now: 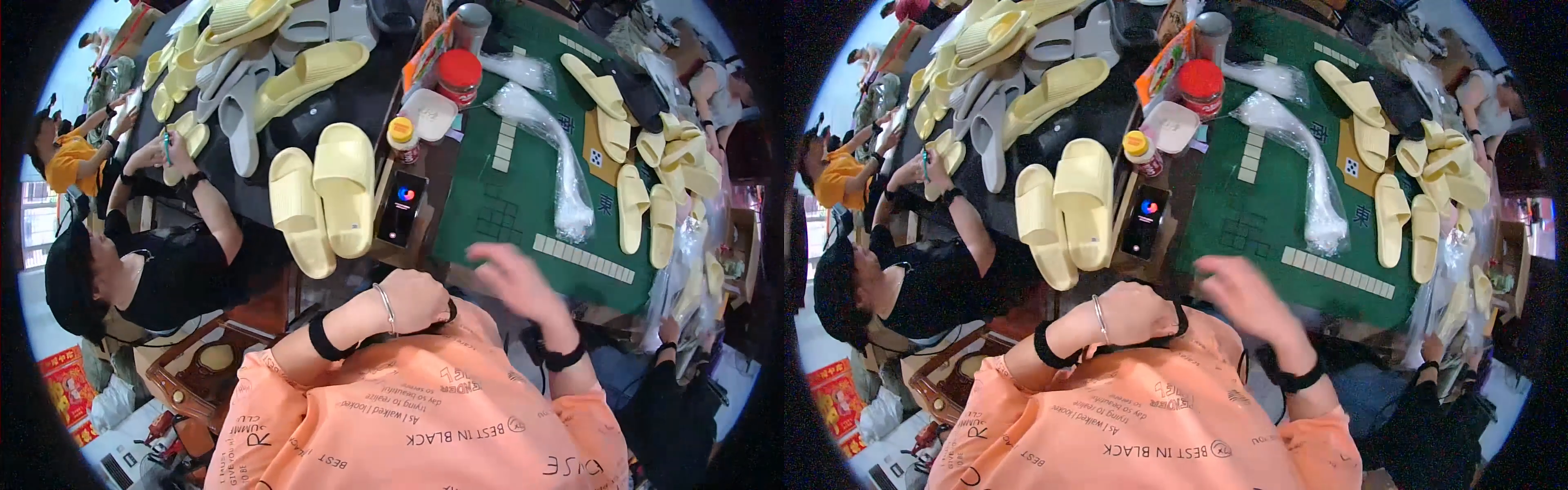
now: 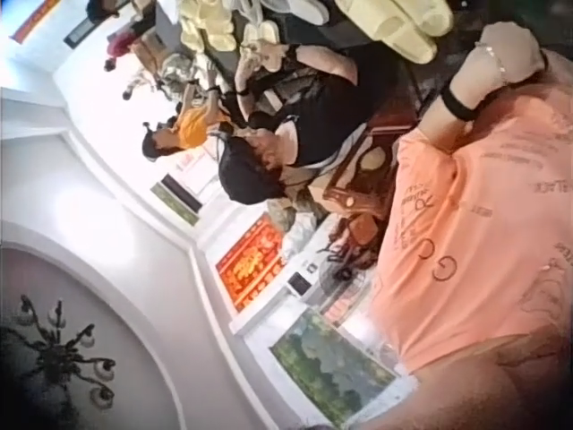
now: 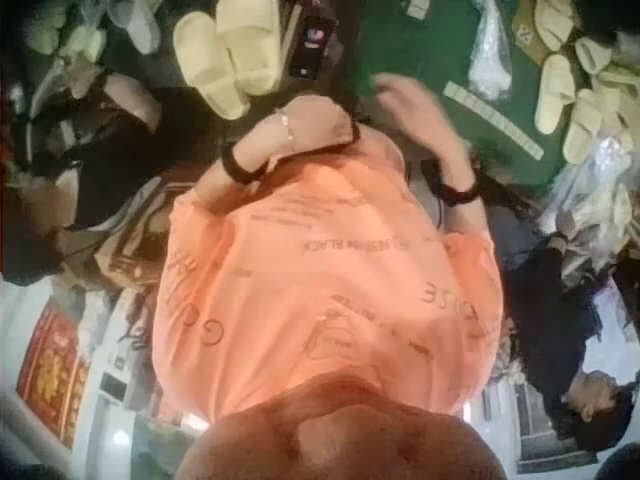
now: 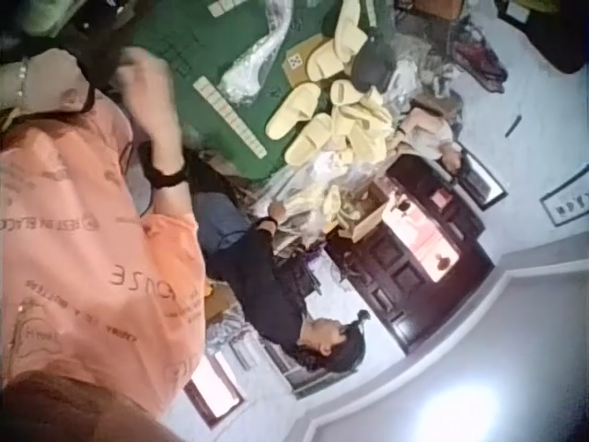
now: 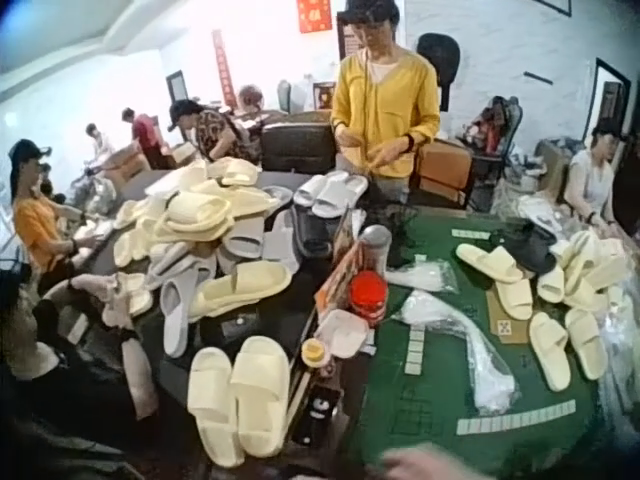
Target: The recorder is performing assembly and trimming tasks on EVA foam slides/sandals as part of a manufacturing workflow.
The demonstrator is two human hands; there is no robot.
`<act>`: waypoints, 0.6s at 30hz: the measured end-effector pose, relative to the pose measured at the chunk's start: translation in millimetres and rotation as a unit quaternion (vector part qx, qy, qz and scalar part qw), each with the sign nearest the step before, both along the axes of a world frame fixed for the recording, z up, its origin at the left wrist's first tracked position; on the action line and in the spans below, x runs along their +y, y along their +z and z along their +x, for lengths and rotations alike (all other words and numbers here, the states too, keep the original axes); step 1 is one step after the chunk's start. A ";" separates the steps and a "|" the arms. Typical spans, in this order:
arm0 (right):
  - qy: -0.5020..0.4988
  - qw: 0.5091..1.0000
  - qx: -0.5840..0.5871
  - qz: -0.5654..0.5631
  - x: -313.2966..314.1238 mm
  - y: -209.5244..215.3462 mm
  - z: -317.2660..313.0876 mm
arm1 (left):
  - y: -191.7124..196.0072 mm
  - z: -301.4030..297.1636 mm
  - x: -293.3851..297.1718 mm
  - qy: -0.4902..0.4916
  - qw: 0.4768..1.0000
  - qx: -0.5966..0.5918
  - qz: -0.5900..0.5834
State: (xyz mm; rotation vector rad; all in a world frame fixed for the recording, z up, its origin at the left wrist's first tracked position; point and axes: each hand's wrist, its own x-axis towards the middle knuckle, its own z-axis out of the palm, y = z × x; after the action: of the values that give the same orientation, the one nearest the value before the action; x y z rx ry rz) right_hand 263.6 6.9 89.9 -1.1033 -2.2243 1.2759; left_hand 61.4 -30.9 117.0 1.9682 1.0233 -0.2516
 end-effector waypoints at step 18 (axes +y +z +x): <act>0.085 0.747 0.083 -0.654 -20.8 -77.1 -241.8 | -74.8 -276.1 59.2 0.456 0.858 -0.051 0.229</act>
State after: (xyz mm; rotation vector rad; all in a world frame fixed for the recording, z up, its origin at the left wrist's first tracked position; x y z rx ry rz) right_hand 21.8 -13.9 12.8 -1.0089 -1.0404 3.0062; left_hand -214.8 28.3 42.2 1.6181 1.9354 0.6714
